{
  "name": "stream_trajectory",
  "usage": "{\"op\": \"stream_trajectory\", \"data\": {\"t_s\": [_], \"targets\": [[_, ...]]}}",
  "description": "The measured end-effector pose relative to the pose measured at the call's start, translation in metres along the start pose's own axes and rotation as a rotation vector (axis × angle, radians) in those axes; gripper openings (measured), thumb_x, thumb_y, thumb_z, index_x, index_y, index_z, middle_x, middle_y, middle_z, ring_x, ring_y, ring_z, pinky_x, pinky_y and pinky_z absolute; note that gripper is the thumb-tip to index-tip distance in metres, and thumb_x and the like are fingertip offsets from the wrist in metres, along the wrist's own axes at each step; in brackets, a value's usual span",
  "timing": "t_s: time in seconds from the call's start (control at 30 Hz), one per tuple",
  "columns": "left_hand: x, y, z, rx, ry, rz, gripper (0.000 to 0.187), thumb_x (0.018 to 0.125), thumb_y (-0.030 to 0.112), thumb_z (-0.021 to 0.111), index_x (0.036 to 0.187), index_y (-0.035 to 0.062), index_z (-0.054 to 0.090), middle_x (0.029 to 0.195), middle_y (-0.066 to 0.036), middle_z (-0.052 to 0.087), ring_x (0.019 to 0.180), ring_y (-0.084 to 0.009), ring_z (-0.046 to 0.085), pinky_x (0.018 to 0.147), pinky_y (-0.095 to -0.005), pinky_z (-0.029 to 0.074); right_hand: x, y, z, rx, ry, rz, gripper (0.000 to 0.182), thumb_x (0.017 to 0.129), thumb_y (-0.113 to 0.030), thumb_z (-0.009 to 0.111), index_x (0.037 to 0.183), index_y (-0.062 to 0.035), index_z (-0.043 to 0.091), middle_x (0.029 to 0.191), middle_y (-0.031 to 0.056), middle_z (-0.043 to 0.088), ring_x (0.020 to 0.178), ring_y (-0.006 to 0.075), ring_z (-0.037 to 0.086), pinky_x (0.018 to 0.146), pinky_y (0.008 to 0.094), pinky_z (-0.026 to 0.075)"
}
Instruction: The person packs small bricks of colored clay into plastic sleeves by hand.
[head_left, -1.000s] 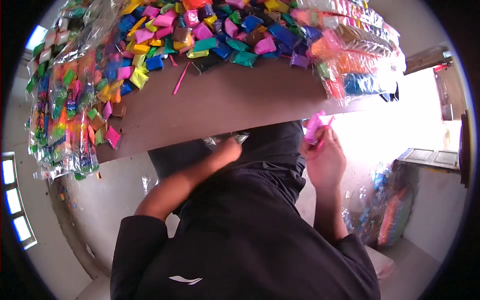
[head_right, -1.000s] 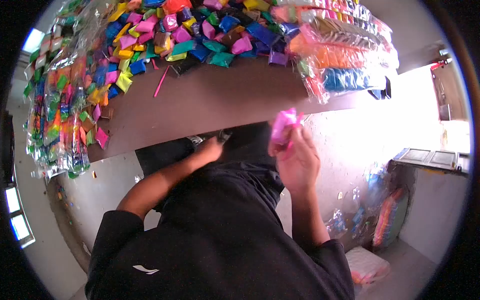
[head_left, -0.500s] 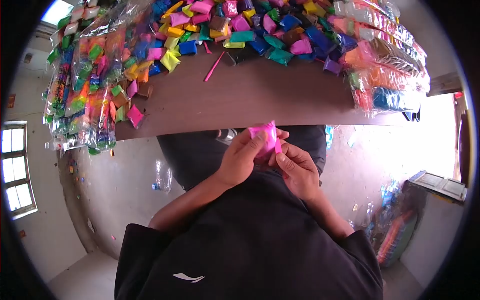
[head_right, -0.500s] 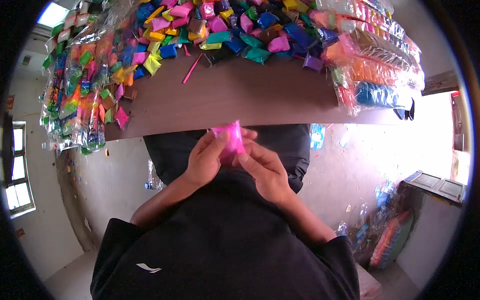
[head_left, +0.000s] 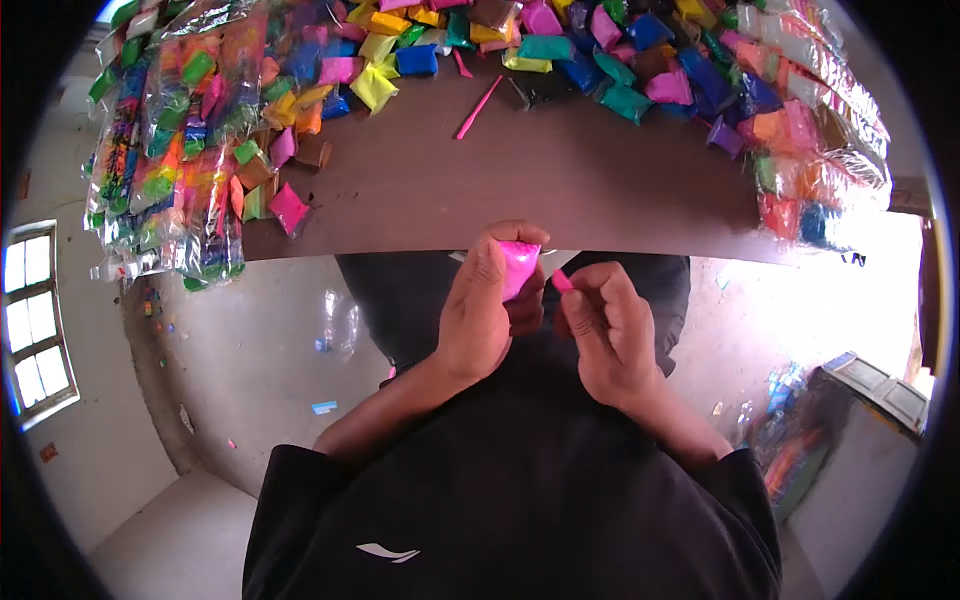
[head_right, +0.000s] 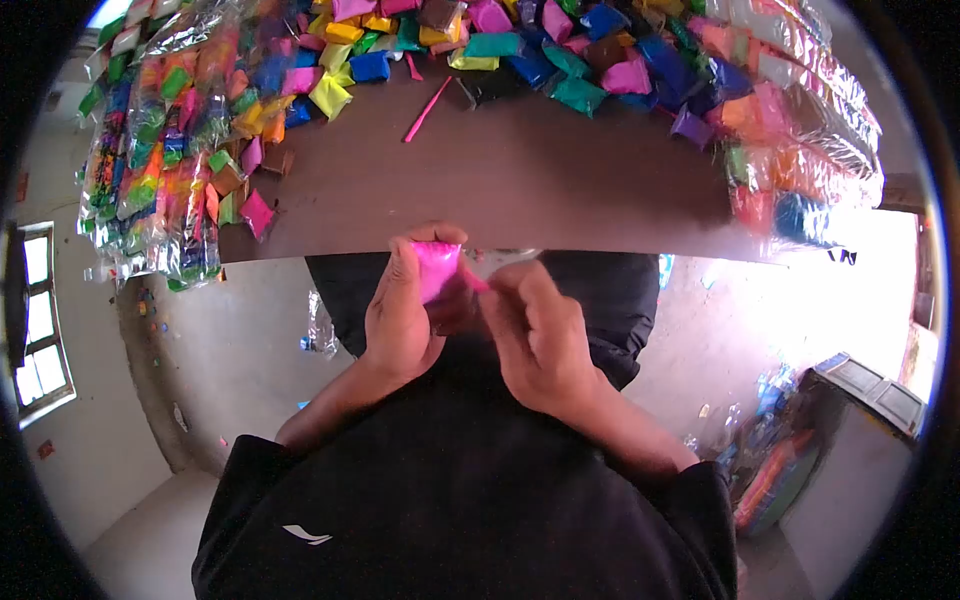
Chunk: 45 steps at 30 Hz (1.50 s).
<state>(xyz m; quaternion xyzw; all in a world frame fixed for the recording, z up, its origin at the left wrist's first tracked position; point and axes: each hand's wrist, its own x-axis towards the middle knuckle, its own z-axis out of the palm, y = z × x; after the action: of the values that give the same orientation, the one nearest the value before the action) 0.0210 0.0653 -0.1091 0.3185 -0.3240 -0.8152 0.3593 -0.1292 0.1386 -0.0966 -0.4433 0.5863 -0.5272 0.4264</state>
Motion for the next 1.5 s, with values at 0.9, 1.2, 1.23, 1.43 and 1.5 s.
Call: {"op": "stream_trajectory", "data": {"t_s": [0.9,1.2,1.23,1.43,1.5], "targets": [[-0.015,0.007,0.016,0.13,0.281,-0.002,0.034,0.113,0.039,0.039,0.115,0.0106,0.057,0.095,-0.005,0.06,0.086,-0.013,0.06,0.077,-0.0276,0.05,0.006,0.008,0.014,-0.237,-0.063,-0.503,0.02,0.08,0.005,0.071,0.097,-0.0045,0.065,0.077,0.0116,0.059,0.062,0.0321,0.064,0.053,0.0404,0.049],[-0.017,0.009,0.02,-0.018,0.324,-0.101,0.036,0.111,0.041,0.044,0.121,0.0098,0.059,0.101,-0.006,0.062,0.093,-0.0158,0.061,0.085,-0.0308,0.05,0.014,0.008,0.013,-0.249,0.007,-0.559,0.018,0.079,0.013,0.071,0.091,0.0012,0.064,0.072,0.0131,0.062,0.054,0.0253,0.063,0.048,0.033,0.047],[-0.017,0.005,0.016,0.009,0.297,-0.069,0.036,0.111,0.042,0.045,0.122,0.0099,0.059,0.103,-0.005,0.062,0.094,-0.0153,0.061,0.086,-0.0306,0.05,0.012,0.006,0.015,-0.218,-0.023,-0.552,0.018,0.079,0.013,0.071,0.091,0.0012,0.064,0.071,0.013,0.062,0.053,0.0253,0.063,0.048,0.0329,0.047],[-0.016,0.003,0.014,-0.028,0.269,-0.064,0.034,0.11,0.039,0.048,0.122,0.0098,0.061,0.107,-0.003,0.063,0.099,-0.0138,0.062,0.088,-0.0293,0.05,0.012,0.007,0.014,-0.2,-0.009,-0.548,0.018,0.079,0.013,0.07,0.092,0.0016,0.064,0.071,0.0135,0.061,0.054,0.0261,0.062,0.048,0.0328,0.047],[-0.015,0.003,0.015,-0.006,0.244,-0.046,0.033,0.11,0.038,0.048,0.121,0.0098,0.061,0.108,-0.002,0.063,0.1,-0.0132,0.062,0.088,-0.0288,0.051,0.013,0.006,0.013,-0.187,-0.028,-0.544,0.018,0.079,0.013,0.07,0.092,0.0016,0.064,0.071,0.0138,0.061,0.054,0.0264,0.063,0.049,0.0326,0.047]]}}
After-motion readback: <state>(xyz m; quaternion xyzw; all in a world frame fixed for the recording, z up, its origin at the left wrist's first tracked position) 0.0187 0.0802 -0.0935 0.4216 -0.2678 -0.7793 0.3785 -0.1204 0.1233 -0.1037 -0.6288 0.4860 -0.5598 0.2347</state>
